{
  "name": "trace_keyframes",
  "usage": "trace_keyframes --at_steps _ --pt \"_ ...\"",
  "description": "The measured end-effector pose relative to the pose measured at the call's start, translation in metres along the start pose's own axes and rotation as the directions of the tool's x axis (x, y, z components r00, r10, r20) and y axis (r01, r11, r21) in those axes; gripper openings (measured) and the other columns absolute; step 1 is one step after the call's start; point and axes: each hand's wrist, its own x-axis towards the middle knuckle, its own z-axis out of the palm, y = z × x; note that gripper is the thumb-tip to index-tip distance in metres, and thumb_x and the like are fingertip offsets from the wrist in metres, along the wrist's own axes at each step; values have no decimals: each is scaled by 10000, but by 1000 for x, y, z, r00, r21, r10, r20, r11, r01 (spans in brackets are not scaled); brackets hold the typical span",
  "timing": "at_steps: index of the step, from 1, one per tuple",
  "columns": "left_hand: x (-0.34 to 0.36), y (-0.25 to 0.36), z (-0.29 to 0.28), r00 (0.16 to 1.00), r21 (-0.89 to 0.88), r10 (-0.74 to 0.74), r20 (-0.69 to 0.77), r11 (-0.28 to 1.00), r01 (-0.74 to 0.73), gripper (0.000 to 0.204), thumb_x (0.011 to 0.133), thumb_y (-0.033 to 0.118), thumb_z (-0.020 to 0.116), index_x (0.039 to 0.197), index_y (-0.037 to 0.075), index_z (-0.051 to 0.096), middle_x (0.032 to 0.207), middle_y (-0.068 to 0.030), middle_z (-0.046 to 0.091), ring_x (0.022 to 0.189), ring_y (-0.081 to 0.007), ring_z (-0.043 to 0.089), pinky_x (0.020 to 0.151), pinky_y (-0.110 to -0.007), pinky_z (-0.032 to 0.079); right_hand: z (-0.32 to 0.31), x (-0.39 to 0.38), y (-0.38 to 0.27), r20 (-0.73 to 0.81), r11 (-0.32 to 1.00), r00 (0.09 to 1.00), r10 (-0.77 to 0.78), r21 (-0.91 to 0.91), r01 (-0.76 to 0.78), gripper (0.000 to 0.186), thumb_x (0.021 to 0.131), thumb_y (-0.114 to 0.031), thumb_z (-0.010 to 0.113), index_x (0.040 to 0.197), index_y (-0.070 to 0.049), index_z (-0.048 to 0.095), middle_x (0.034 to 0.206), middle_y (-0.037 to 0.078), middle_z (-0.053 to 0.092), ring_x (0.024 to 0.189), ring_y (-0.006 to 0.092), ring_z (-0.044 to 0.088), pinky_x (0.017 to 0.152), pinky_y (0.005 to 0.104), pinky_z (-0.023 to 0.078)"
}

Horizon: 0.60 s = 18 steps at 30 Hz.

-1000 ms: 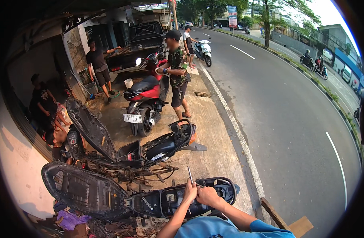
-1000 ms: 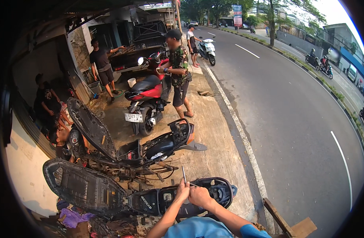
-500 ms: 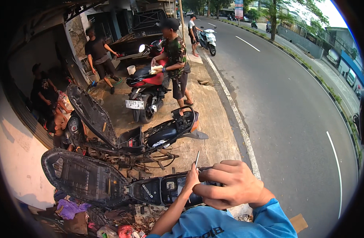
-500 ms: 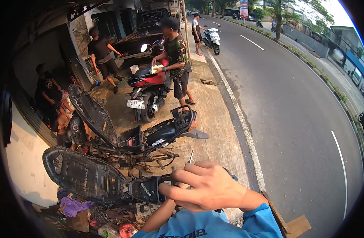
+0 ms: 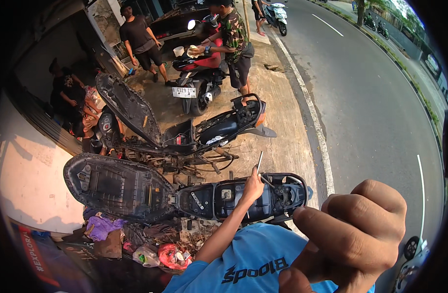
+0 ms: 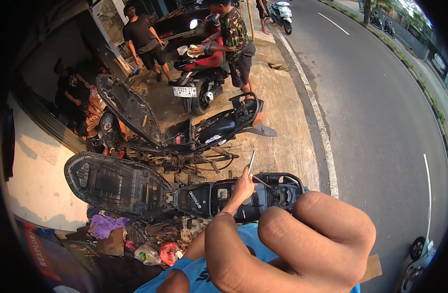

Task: The person loosens bolts on a motorcycle frame using a tool, removes the hardware, and then adjusts a motorcycle body component by hand.

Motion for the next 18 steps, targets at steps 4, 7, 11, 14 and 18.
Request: trace_keyframes --at_steps 4,7,11,14,18 --pt "2 5 6 998 -6 -56 32 998 56 422 1003 156 461 1400 23 401 958 -326 657 925 -508 626 784 -572 488 -30 -12 3 48 1000 999 -1 10 1 456 487 -108 688 875 -342 643 737 92 670 430 82 411 357 232 199" --pt "2 2 5 1000 -44 -23 18 999 23 418 1003 157 461 1395 24 403 964 -323 658 935 -512 620 784 -572 486 -26 -11 -3 92 1000 996 -9 17 7 455 504 -92 688 884 -338 647 732 92 669 427 81 413 359 229 202" --pt "11 0 7 998 85 -18 62 996 13 468 1040 131 423 1491 74 310 1072 -224 671 765 -275 732 526 -375 592 -27 -6 -4 135 998 990 -50 43 45 454 528 -70 689 895 -333 652 726 92 667 423 80 416 360 227 207" --pt "11 0 9 997 104 -19 77 994 11 474 1044 131 415 1503 85 304 1074 -222 672 775 -279 731 536 -376 595 -58 -25 -2 176 997 982 -64 58 55 454 545 -54 690 903 -330 656 721 91 666 420 79 419 361 224 210" --pt "10 -17 7 1000 79 21 1 997 -21 462 1044 127 412 1488 57 308 1035 -228 683 778 -281 731 537 -377 595 -58 -24 0 230 993 969 -90 96 70 455 568 -32 691 915 -325 661 714 91 665 416 78 422 362 221 214"
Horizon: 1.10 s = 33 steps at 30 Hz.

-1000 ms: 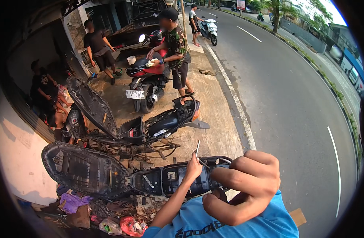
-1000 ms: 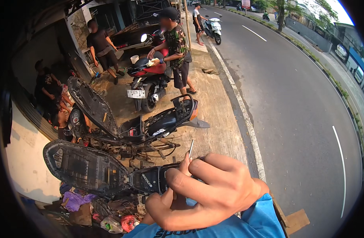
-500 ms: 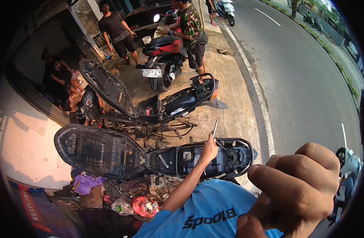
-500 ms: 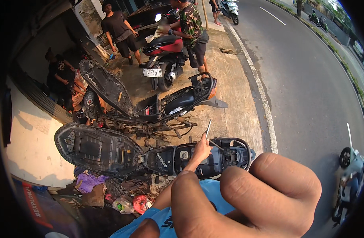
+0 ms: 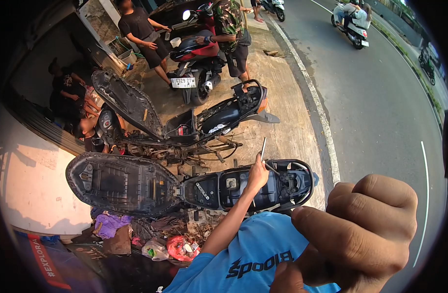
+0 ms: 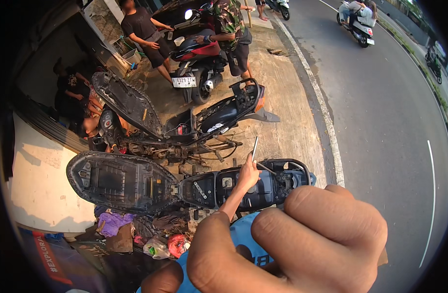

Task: The person loosens bolts on a motorcycle frame using a tool, removes the hardware, and then adjusts a motorcycle body component by hand.

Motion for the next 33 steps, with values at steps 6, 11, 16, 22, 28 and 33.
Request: trace_keyframes --at_steps 6,11,16,22,28,33 --pt "-3 23 -1 998 17 -20 59 1000 19 437 1041 126 412 1463 42 334 977 -234 683 752 -270 730 531 -387 585 49 70 19 73 995 994 -83 58 79 458 603 1 692 931 -318 668 704 90 662 410 77 427 364 217 221" --pt "-14 23 -10 999 -122 -29 -26 992 26 411 995 147 477 1373 -2 416 921 -336 655 912 -503 633 771 -568 493 86 65 -1 -48 994 993 103 23 -102 519 626 35 711 911 -396 667 736 96 667 404 75 421 354 214 246" --pt "-13 19 -4 999 -87 -48 -24 995 45 411 992 151 480 1372 7 417 935 -333 655 920 -509 628 775 -569 489 96 76 -20 -36 931 930 366 30 -365 358 615 -76 726 843 -348 680 650 52 581 404 77 375 376 226 225" --pt "-7 25 -7 996 -65 -73 52 995 77 467 1036 113 421 1491 78 324 979 -213 678 744 -257 730 502 -357 580 85 74 -36 96 696 691 716 -27 -717 213 582 -311 731 742 -173 705 464 -32 419 411 88 301 430 255 170" --pt "1 1 -7 992 -172 -100 80 979 113 547 1048 39 387 1555 171 228 851 -96 455 673 -209 439 554 -351 449 101 52 -29 -54 821 825 563 150 -551 194 643 -182 685 836 -172 693 564 18 508 419 115 377 420 271 256" --pt "-4 42 -37 998 -161 -39 54 986 47 530 1016 44 420 1510 157 264 840 -123 469 715 -275 423 622 -411 421 125 27 -8 -228 913 899 375 256 -317 244 694 -75 647 915 -171 682 647 61 583 426 137 440 412 284 327"
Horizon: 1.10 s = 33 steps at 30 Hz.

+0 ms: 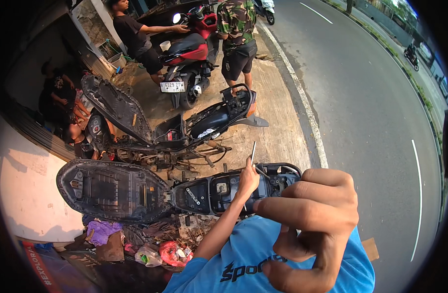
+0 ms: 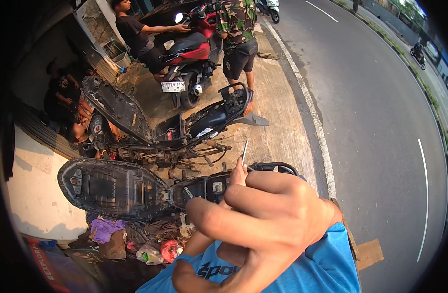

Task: The person loosens bolts on a motorcycle frame using a tool, removes the hardware, and then adjusts a motorcycle body component by hand.

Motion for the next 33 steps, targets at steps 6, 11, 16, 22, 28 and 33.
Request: trace_keyframes --at_steps 6,11,16,22,28,33 --pt "-26 8 2 981 263 145 -130 959 -106 455 963 133 491 1401 61 392 957 -282 676 883 -491 632 728 -575 474 35 -109 84 757 765 308 576 -367 -529 300 867 -177 595 1143 -69 644 1211 139 659 1110 349 625 870 430 524" --pt "-28 11 8 973 216 162 -163 968 -125 344 997 161 469 1321 50 445 797 -313 648 807 -538 610 702 -620 458 53 -275 135 765 766 176 619 -539 -351 570 955 -346 541 1448 -78 436 1447 197 485 1409 338 389 1122 663 269" --pt "-25 9 -3 984 249 118 -136 965 -82 346 999 165 466 1318 31 452 858 -334 646 848 -531 614 735 -613 467 52 -276 131 763 795 243 599 -533 -289 496 985 -339 496 1434 -133 459 1457 207 454 1430 354 339 1159 615 233" --pt "-22 22 -8 986 357 162 -44 924 -136 369 990 224 475 1280 -3 506 956 -333 656 889 -507 632 782 -579 495 59 -293 161 807 923 451 381 -355 -146 406 937 -339 573 1281 -123 590 1301 141 554 1340 322 418 1138 553 283" --pt "-33 2 -9 931 230 288 -225 944 -236 379 973 266 548 1247 4 548 1134 -241 660 1071 -432 615 929 -478 486 58 -282 152 854 888 266 448 -391 -240 246 924 -269 562 1072 -103 667 979 97 676 1008 286 642 936 467 493" --pt "-35 -3 33 712 73 -177 -679 949 306 618 970 352 566 1380 -85 412 1521 -241 366 1458 -363 271 1202 -541 100 61 -302 139 779 847 340 527 -446 -290 230 920 -280 574 1024 -99 669 899 118 678 905 312 667 747 442 546"
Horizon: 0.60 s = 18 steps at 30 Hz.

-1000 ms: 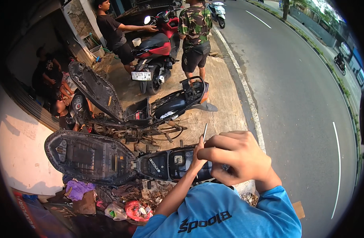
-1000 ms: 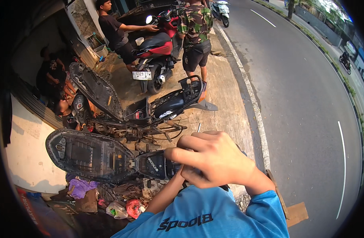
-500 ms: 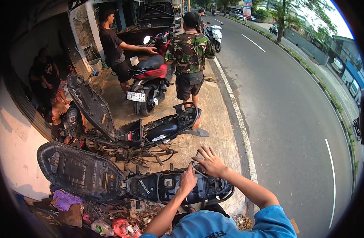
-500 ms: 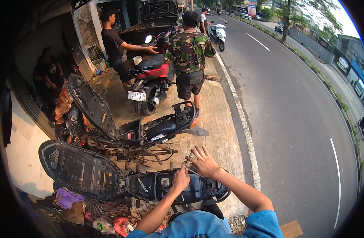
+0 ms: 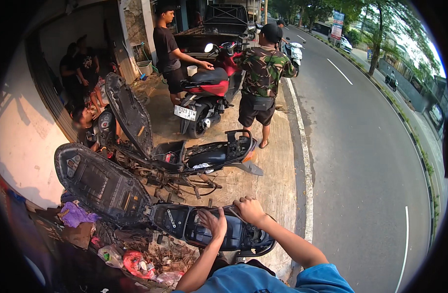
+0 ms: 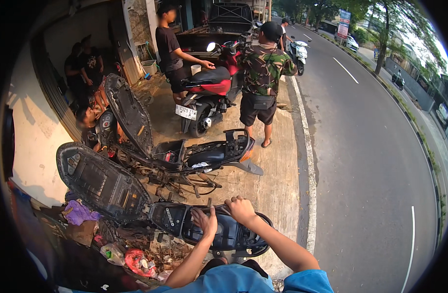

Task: The person loosens bolts on a motorcycle frame using a tool, removes the hardware, and then adjusts a motorcycle body component by hand.

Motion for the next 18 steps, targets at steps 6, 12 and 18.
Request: trace_keyframes --at_steps 6,12,18 --pt "-1 14 45 909 -565 -223 352 723 397 510 1008 407 518 1034 -87 644 997 -213 701 866 -236 613 780 -388 459 6 -15 -19 -12 988 989 148 51 -148 169 871 -178 589 1004 -79 618 827 156 712 726 335 719 613 419 571" --pt "14 17 45 926 -390 -92 366 888 243 492 929 378 554 959 -97 679 940 -320 684 924 -423 683 781 -460 515 -5 -28 -44 -18 940 953 302 171 -294 578 836 -157 608 1337 91 457 968 255 690 806 377 713 663 438 580" --pt "12 37 47 877 -19 -130 463 987 156 470 908 356 518 1126 -43 637 1134 -292 660 1088 -428 636 937 -472 503 -24 -58 -12 245 828 912 330 388 -404 611 973 -255 477 1468 70 326 1225 366 579 1128 488 584 984 481 468"
